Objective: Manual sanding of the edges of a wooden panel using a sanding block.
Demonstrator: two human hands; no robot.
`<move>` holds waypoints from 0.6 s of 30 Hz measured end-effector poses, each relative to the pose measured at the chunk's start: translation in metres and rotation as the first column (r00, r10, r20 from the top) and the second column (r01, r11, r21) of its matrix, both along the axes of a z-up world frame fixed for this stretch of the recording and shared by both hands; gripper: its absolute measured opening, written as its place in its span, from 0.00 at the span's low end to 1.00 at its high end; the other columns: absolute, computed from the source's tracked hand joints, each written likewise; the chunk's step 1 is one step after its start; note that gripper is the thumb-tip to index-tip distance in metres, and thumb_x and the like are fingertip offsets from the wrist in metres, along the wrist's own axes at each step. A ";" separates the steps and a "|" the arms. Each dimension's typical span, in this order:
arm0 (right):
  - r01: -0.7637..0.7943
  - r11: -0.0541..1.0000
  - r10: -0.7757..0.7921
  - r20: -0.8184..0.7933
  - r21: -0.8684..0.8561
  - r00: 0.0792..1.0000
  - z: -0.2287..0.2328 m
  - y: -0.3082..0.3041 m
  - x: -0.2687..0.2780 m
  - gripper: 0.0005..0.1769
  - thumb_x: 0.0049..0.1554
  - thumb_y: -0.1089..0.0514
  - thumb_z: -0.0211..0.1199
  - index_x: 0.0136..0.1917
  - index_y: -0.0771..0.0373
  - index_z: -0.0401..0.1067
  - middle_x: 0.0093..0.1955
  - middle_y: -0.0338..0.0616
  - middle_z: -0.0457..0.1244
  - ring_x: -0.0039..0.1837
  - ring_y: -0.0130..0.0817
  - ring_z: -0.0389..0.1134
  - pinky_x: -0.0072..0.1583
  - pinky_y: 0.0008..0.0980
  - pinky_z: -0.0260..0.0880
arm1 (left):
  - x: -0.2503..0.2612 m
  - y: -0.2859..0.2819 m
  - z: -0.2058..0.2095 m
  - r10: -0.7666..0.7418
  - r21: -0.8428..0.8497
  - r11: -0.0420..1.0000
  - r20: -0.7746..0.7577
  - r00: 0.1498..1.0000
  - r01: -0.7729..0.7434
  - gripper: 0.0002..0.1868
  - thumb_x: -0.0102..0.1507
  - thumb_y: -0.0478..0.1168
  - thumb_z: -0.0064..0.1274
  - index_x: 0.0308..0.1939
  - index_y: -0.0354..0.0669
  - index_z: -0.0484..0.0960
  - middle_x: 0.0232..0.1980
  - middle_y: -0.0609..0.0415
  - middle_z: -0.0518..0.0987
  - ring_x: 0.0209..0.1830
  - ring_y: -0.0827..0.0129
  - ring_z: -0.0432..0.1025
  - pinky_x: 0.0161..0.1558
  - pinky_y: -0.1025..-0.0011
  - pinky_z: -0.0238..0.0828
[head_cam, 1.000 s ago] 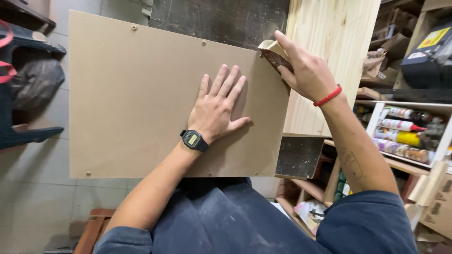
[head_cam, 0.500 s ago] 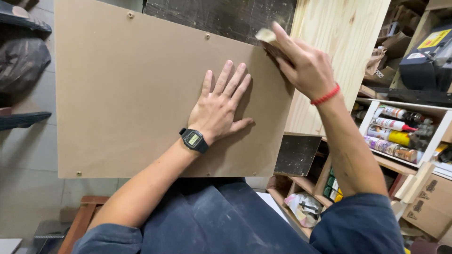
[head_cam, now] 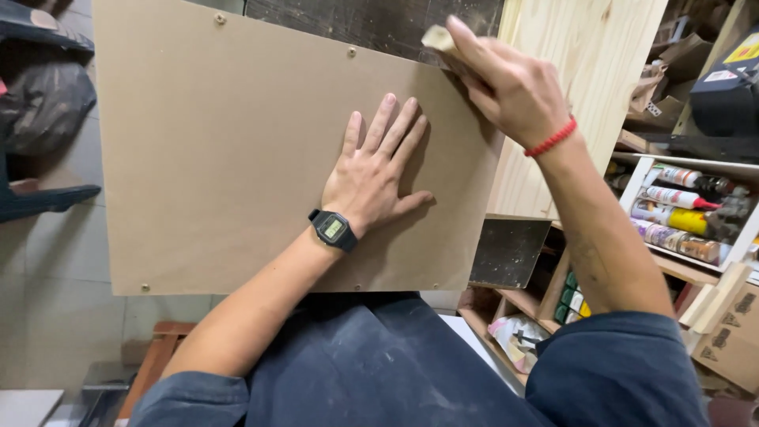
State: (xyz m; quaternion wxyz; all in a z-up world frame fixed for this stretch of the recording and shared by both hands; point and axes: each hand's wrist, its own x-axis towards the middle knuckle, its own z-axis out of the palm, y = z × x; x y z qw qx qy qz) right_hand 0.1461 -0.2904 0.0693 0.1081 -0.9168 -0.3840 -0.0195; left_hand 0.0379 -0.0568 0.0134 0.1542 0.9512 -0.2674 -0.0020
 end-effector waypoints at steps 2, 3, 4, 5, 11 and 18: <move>0.002 1.000 -0.002 -0.053 0.001 0.999 0.004 -0.013 -0.009 0.33 0.66 0.67 0.62 0.79 0.61 0.52 0.57 0.62 0.70 0.37 0.39 0.68 0.38 0.36 0.75 | -0.001 0.001 -0.001 -0.001 -0.013 1.000 0.004 1.000 0.001 0.58 0.57 0.80 0.44 0.79 0.49 0.51 0.81 0.53 0.46 0.80 0.57 0.39 0.74 0.47 0.36; -0.001 1.000 0.001 -0.049 0.000 0.999 0.003 -0.013 -0.008 0.33 0.66 0.67 0.62 0.79 0.61 0.52 0.57 0.62 0.70 0.37 0.39 0.68 0.38 0.36 0.75 | 0.002 0.001 -0.001 0.003 -0.014 1.000 0.008 1.000 -0.003 0.58 0.57 0.80 0.44 0.79 0.49 0.51 0.81 0.53 0.46 0.80 0.57 0.39 0.74 0.47 0.36; 0.011 1.000 -0.011 -0.042 -0.003 0.999 0.000 -0.014 -0.009 0.32 0.66 0.67 0.62 0.79 0.62 0.53 0.57 0.60 0.70 0.38 0.40 0.69 0.39 0.37 0.76 | 0.001 0.001 -0.002 -0.005 0.004 1.000 0.012 1.000 0.005 0.58 0.57 0.80 0.42 0.79 0.48 0.50 0.81 0.53 0.46 0.80 0.57 0.38 0.74 0.47 0.37; 0.024 1.000 -0.024 -0.035 -0.006 0.999 -0.003 -0.015 -0.011 0.31 0.66 0.67 0.63 0.78 0.64 0.54 0.57 0.58 0.71 0.40 0.41 0.70 0.39 0.37 0.77 | 0.000 0.000 -0.002 -0.014 0.023 1.000 0.016 1.000 0.013 0.57 0.58 0.80 0.41 0.79 0.48 0.49 0.81 0.52 0.45 0.80 0.57 0.38 0.74 0.46 0.37; 0.058 0.998 -0.058 0.005 0.021 0.998 -0.013 0.010 0.016 0.38 0.65 0.70 0.64 0.81 0.54 0.52 0.43 0.46 0.68 0.36 0.31 0.63 0.36 0.28 0.69 | 0.002 0.002 0.003 -0.030 0.048 0.998 0.003 1.000 0.030 0.56 0.59 0.80 0.41 0.78 0.49 0.50 0.80 0.53 0.44 0.80 0.56 0.37 0.73 0.46 0.40; 0.669 0.373 -0.604 -0.379 0.643 0.701 0.025 -0.098 -0.059 0.40 0.71 0.83 0.61 0.82 0.57 0.45 0.86 0.45 0.42 0.82 0.45 0.66 0.75 0.27 0.81 | 0.016 -0.022 -0.009 0.027 0.058 0.998 0.055 0.998 -0.030 0.59 0.58 0.83 0.37 0.78 0.45 0.50 0.80 0.51 0.46 0.80 0.57 0.39 0.73 0.46 0.37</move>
